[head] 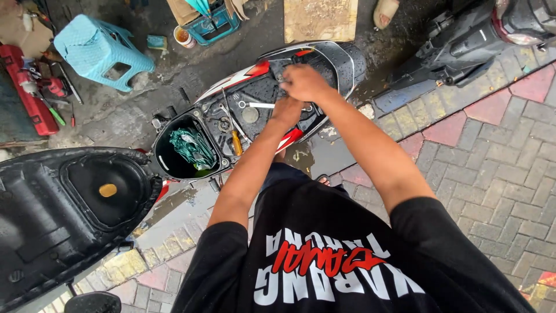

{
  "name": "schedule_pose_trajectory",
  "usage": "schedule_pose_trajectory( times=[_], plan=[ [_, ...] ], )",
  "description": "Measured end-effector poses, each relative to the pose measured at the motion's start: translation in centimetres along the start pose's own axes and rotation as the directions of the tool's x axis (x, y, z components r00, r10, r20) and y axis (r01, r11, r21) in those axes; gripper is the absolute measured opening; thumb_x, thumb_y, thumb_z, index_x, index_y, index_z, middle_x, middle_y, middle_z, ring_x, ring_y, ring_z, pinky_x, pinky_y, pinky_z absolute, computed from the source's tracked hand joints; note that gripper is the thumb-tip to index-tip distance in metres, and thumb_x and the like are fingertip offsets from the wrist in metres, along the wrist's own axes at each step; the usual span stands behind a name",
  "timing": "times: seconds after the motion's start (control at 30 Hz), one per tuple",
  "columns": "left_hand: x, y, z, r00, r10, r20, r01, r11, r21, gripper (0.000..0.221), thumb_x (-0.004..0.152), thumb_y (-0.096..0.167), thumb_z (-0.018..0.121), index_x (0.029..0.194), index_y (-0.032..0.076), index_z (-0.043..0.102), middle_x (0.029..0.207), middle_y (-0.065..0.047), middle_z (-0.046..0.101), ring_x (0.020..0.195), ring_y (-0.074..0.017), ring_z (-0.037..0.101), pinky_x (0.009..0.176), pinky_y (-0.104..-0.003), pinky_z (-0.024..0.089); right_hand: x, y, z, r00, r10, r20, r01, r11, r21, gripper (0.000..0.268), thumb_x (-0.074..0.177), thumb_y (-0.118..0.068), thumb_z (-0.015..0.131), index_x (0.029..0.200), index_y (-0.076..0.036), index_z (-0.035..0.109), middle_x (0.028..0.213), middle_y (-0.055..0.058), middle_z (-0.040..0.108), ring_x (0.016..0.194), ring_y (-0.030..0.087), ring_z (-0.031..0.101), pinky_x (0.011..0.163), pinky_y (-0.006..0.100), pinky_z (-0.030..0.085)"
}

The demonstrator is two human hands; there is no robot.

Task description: Using a wrench to remove or tighten fasteners on a motorcycle under the seat area.

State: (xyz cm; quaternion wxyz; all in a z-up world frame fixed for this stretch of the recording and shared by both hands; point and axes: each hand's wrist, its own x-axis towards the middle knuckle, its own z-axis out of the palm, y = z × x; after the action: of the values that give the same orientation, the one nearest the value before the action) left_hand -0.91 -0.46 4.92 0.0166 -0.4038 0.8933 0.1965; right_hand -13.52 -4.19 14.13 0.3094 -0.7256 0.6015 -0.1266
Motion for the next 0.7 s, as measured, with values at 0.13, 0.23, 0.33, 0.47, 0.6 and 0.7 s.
schedule_pose_trajectory(
  times=[0.13, 0.23, 0.33, 0.47, 0.6, 0.7],
  plan=[
    [-0.3, 0.0, -2.2, 0.998, 0.014, -0.058, -0.014, 1.0, 0.005, 0.01, 0.093, 0.004, 0.064, 0.096, 0.007, 0.073, 0.091, -0.011, 0.066, 0.087, -0.0308, 0.067, 0.077, -0.047, 0.057, 5.4, -4.5, 4.8, 0.967, 0.033, 0.252, -0.012, 0.996, -0.085, 0.048, 0.09, -0.042, 0.072, 0.123, -0.008, 0.072, 0.122, 0.02, 0.072, 0.119, 0.042, 0.066, 0.101, 0.053, 0.054],
    [-0.1, 0.0, -4.6, 0.992, 0.027, -0.127, -0.025, 0.999, 0.021, 0.011, 0.092, 0.003, 0.066, 0.099, 0.008, 0.073, 0.099, -0.012, 0.062, 0.097, -0.0315, 0.061, 0.085, -0.048, 0.054, 10.0, -4.0, 12.7, 0.883, -0.039, 0.468, 0.132, 0.977, -0.168, 0.072, 0.083, -0.051, 0.078, 0.133, -0.003, 0.06, 0.124, 0.024, 0.069, 0.119, 0.043, 0.066, 0.103, 0.051, 0.054],
    [0.2, -2.0, -6.2, 0.981, 0.04, -0.189, -0.034, 0.999, 0.034, 0.013, 0.091, 0.003, 0.067, 0.101, 0.009, 0.073, 0.108, -0.013, 0.058, 0.106, -0.0322, 0.056, 0.092, -0.049, 0.05, 13.0, -3.9, 18.6, 0.795, -0.05, 0.605, 0.126, 0.988, -0.084, 0.066, 0.079, -0.049, 0.083, 0.123, -0.003, 0.068, 0.096, 0.019, 0.075, 0.081, 0.036, 0.076, 0.065, 0.041, 0.062],
    [0.2, -2.2, -4.6, 0.964, 0.046, -0.262, -0.04, 0.999, 0.03, 0.017, 0.089, 0.002, 0.069, 0.105, 0.009, 0.074, 0.12, -0.014, 0.053, 0.119, -0.0331, 0.049, 0.101, -0.049, 0.046, 12.0, -7.3, 11.9, 0.798, -0.154, 0.583, 0.046, 0.979, 0.196, 0.034, 0.092, -0.034, 0.068, 0.117, -0.011, 0.072, 0.099, 0.018, 0.075, 0.087, 0.034, 0.072, 0.077, 0.04, 0.057],
    [-0.3, -1.5, -2.0, 0.944, 0.067, -0.322, -0.061, 0.998, 0.028, 0.022, 0.088, 0.001, 0.072, 0.108, 0.01, 0.074, 0.132, -0.015, 0.048, 0.131, -0.0341, 0.042, 0.111, -0.05, 0.041, 13.1, -5.2, 8.7, 0.896, -0.135, 0.423, 0.11, 0.99, 0.084, 0.033, 0.098, -0.039, 0.061, 0.115, -0.015, 0.076, 0.118, 0.017, 0.074, 0.115, 0.041, 0.068, 0.103, 0.049, 0.055],
    [-0.6, 0.1, 0.0, 0.926, 0.1, -0.364, -0.095, 0.995, 0.032, 0.025, 0.087, 0.001, 0.073, 0.111, 0.011, 0.074, 0.141, -0.016, 0.044, 0.14, -0.0348, 0.037, 0.118, -0.051, 0.038, 13.2, -2.9, 5.2, 0.939, -0.095, 0.33, 0.108, 0.994, -0.023, 0.03, 0.1, -0.036, 0.059, 0.113, -0.016, 0.076, 0.118, 0.015, 0.075, 0.117, 0.038, 0.068, 0.104, 0.047, 0.054]
  ],
)
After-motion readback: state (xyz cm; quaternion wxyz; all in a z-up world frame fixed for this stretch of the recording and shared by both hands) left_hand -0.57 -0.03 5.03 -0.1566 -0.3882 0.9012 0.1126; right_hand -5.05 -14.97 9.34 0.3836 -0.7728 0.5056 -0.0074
